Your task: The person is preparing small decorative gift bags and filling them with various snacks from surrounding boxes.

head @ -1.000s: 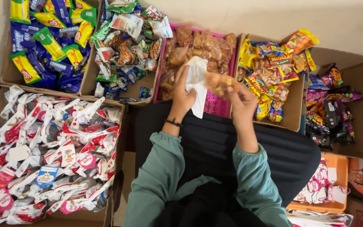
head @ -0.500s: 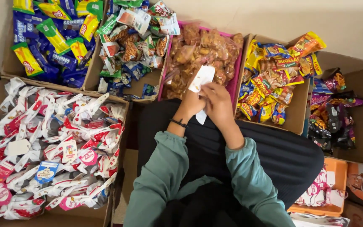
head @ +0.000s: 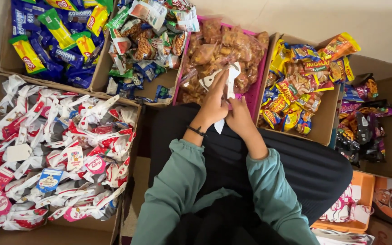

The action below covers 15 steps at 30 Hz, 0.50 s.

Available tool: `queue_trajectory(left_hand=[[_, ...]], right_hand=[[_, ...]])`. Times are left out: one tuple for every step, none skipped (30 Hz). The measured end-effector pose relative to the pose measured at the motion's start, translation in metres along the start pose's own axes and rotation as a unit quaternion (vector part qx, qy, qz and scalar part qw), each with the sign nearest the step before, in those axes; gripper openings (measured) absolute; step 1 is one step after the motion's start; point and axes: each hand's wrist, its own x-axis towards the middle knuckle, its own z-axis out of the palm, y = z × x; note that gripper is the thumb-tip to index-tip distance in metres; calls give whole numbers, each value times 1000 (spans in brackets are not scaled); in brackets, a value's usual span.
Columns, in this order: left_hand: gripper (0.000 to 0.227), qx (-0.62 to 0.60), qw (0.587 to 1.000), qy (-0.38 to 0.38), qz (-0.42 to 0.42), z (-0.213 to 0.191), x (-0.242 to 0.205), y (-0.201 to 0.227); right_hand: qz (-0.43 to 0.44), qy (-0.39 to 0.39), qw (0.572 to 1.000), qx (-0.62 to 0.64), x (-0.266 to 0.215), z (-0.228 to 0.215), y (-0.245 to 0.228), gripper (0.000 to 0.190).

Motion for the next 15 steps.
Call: queue_trajectory(left_hand=[[97,2,1000,1,0,1,0,-3],[97,12,1000,8,6,1,-1,-7],[97,20,1000,16,10,3,-2,-10],[97,20,1000,19,9,2,-3,-12],[94,16,999,23,24,2,-2,-13],[92,11,999,27,40,2,-2,-15],[92,11,999,28,41,3,-2,-14],[87,4,999,20,43,4,-1,-13],[82,-2,999,13,46,3,-1,-13],[82,0,999,14,47,5,-3,-12],[82,-23,998,12,55,7,-4,-11],[83,-46,997,9,63,8,-5,-10],[83,-45,997,11,65,6,-3,-9],[79,-42,997,10,65,3,-2,-8],[76,-39,997,9,62,0,-3,-7]], right_hand=[[-2,0,1000,1,4,-12,-17,51],[25,68,996,49,8,-23,-33,62],[51,134,985,95,10,-35,-50,75],[50,131,986,95,13,-39,-52,75],[73,178,979,74,15,-43,-53,63],[95,224,968,54,17,-47,-55,54],[93,224,969,53,16,-44,-46,54],[116,224,964,78,16,-41,-37,79],[138,224,959,104,16,-37,-29,106],[135,224,959,104,19,-42,-31,106],[120,217,963,107,23,-47,-32,93],[105,209,966,109,27,-51,-34,81],[102,209,966,110,28,-53,-32,81],[82,234,956,156,30,-54,-29,48],[64,258,943,201,30,-55,-27,16]])
